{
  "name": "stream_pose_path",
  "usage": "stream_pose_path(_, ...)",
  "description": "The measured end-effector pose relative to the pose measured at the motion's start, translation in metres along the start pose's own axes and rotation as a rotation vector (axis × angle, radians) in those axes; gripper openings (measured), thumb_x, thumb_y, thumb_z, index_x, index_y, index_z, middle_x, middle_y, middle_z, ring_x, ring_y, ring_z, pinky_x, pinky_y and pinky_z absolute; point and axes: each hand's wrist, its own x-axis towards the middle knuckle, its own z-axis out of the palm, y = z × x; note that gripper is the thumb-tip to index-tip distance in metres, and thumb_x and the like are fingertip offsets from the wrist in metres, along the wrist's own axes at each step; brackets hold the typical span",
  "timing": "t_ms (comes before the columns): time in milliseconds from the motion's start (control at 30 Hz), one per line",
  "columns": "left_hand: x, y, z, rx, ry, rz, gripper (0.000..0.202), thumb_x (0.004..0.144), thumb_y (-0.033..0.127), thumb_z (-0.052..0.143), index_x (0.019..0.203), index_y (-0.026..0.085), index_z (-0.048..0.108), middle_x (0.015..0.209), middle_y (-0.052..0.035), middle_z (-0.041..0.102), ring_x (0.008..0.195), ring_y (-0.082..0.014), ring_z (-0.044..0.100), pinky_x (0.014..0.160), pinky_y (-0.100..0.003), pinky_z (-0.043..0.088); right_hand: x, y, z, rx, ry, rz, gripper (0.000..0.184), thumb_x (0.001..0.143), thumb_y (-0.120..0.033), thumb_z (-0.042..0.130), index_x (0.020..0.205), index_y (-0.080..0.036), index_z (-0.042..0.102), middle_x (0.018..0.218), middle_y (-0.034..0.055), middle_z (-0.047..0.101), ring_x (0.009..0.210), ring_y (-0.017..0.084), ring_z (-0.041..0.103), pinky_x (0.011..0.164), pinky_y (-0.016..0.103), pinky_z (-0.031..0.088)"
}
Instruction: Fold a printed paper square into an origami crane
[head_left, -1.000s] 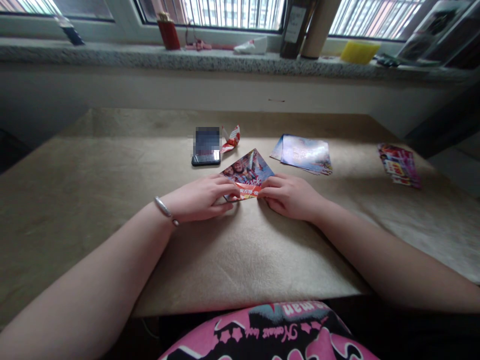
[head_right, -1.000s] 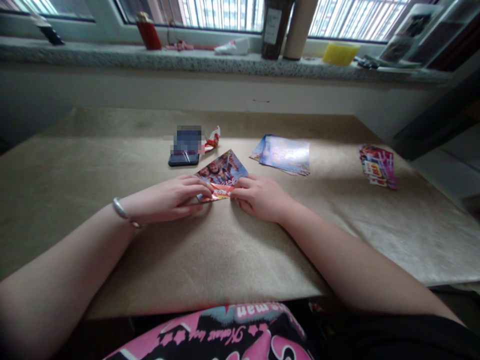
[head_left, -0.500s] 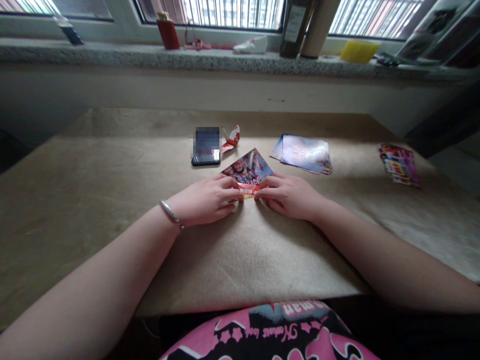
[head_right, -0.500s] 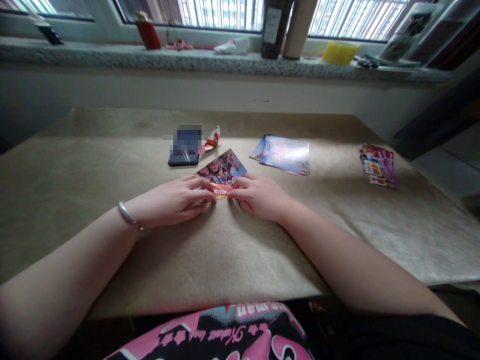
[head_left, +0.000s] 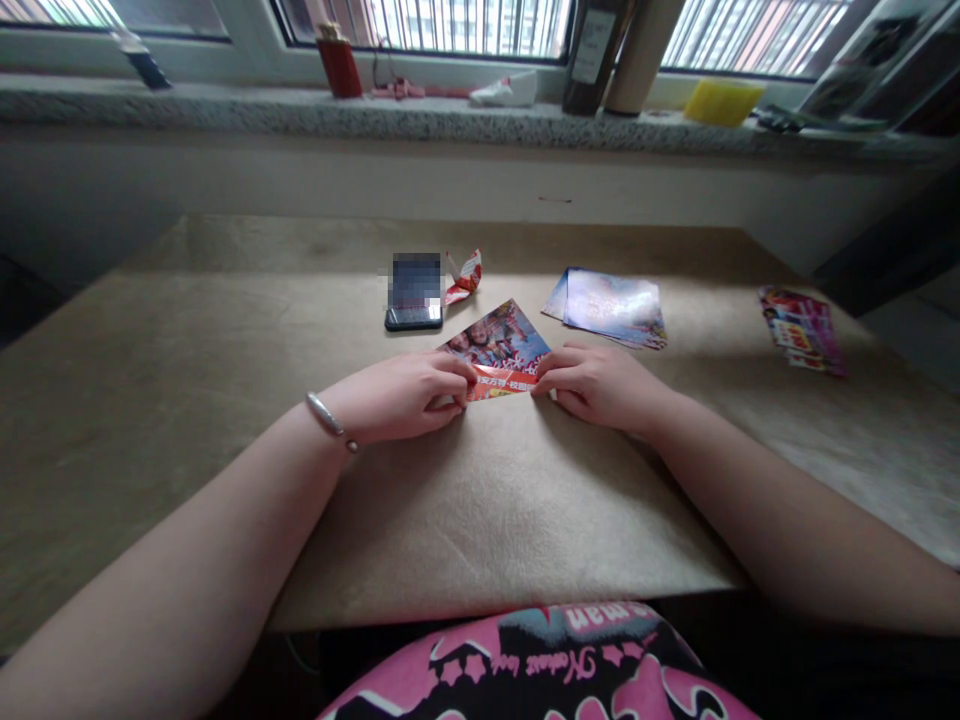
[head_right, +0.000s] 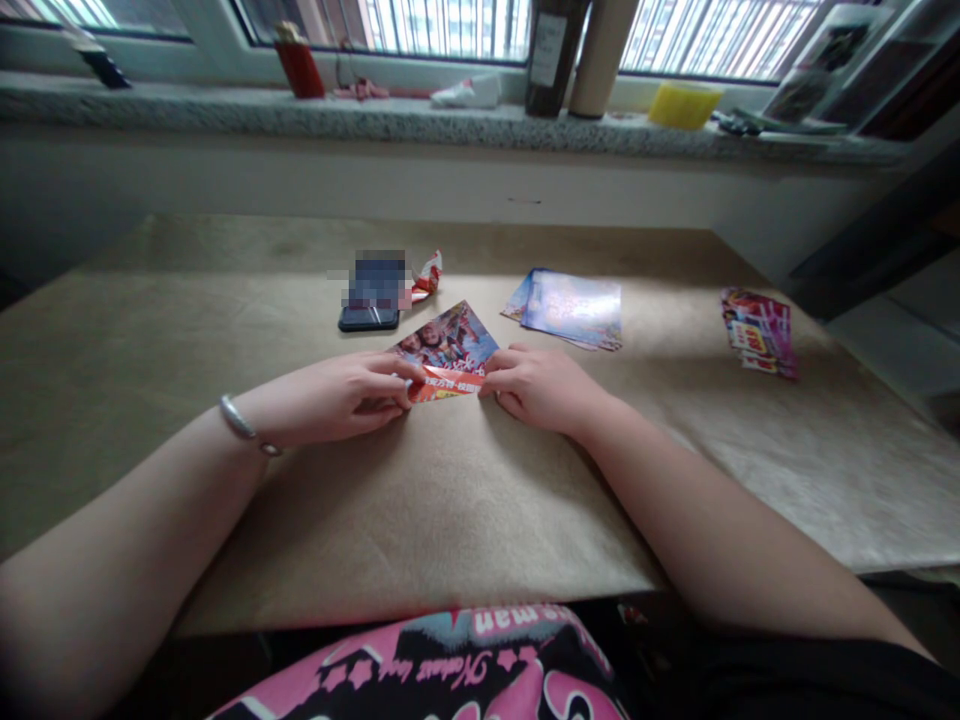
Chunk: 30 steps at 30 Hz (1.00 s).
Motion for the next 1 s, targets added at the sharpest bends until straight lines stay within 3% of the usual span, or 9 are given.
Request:
stream_pose_path(267,-0.001,-0.001,-0.001,0.003,0.005,-0.011,0.016,0.082,0.018,0.051,0.082,0.019,0.067,0.114,-0.0043,0.062,0.104,-0.0168,0.057,0.095,-0.032,0.046,-0.003,0.007,-0.006,0.001,0.005,0.046,0.027,0.078,-0.012,0.048,0.081,-0.024,0.072,0.091,0.0033,0.069,0.079,0.015,0.06,0.065,0.027,0.042)
stream_pose_path(633,-0.001,-0.002,-0.003,-0.026,-0.009,-0.05,0.015,0.079,0.016,0.053,0.079,0.02,0.068,0.119,-0.0037,0.061,0.105,-0.0167,0.058,0.096,-0.032,0.046,-0.015,0.021,-0.018,-0.015,-0.085,0.15,0.029,0.077,-0.013,0.048,0.077,-0.027,0.073,0.091,-0.0022,0.071,0.074,0.013,0.063,0.062,0.027,0.042)
stream_pose_path(1000,0.0,0.0,-0.004,-0.009,-0.02,-0.064,0.021,0.088,0.026,0.046,0.083,0.017,0.064,0.114,-0.0062,0.062,0.104,-0.0176,0.056,0.094,-0.032,0.045,-0.021,0.031,-0.025,-0.012,-0.129,0.171,0.029,0.075,-0.013,0.047,0.077,-0.026,0.073,0.092,-0.003,0.072,0.073,0.013,0.065,0.064,0.026,0.043)
